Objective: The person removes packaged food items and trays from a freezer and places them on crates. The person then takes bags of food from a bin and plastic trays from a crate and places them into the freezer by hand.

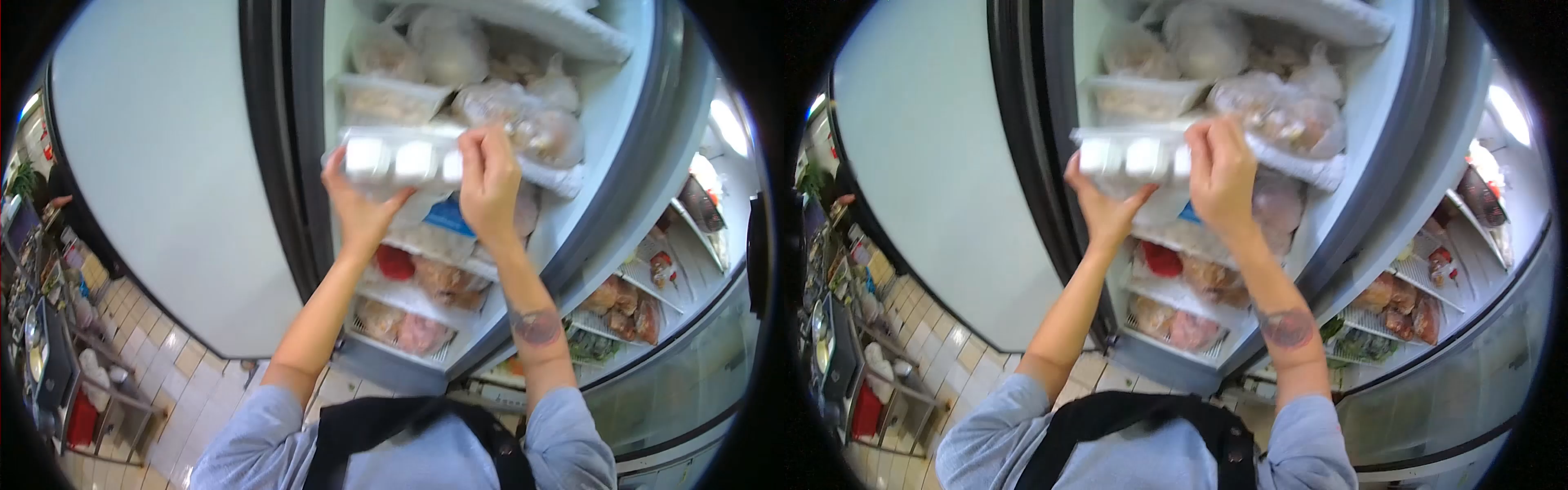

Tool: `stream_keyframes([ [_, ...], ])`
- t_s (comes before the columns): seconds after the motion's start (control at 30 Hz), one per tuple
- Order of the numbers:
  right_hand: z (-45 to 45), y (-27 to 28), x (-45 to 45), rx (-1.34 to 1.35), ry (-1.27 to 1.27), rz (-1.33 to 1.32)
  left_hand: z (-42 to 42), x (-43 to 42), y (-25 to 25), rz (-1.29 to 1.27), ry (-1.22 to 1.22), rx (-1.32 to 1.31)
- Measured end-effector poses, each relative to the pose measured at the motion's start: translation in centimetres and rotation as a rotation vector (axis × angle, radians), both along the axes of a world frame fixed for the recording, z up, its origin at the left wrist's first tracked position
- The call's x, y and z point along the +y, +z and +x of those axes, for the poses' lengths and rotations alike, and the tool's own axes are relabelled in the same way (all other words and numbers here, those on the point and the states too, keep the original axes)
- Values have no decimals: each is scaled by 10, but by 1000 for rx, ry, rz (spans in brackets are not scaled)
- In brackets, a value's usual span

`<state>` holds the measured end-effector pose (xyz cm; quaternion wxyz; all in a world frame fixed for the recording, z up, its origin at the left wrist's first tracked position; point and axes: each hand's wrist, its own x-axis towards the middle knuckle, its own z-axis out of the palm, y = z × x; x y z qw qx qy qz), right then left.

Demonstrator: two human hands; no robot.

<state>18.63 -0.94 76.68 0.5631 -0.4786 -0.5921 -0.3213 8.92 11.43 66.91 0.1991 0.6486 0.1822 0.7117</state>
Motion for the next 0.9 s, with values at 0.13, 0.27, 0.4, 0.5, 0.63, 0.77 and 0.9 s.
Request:
stream_keyframes([
  [0.13,-15,24,-31,-356,81,16,-6,-10,25,16,-113,-172],
  [0.27,-36,70,-58,-532,-32,-142,-14,-27,54,95,-267,-381],
  [0.4,-50,127,-82,-488,-113,-80,-3,12,55,96,-379,-225],
  [0.5,-47,177,-85,-405,-46,113,-14,13,47,112,-106,83],
  [0.63,-44,262,-69,-665,-265,460,-23,29,15,55,68,524],
  [0.77,-44,330,-21,-768,-243,644,-30,37,-3,161,7,704],
  [0.9,-18,370,32,-777,-224,669,-33,37,-14,207,41,643],
])
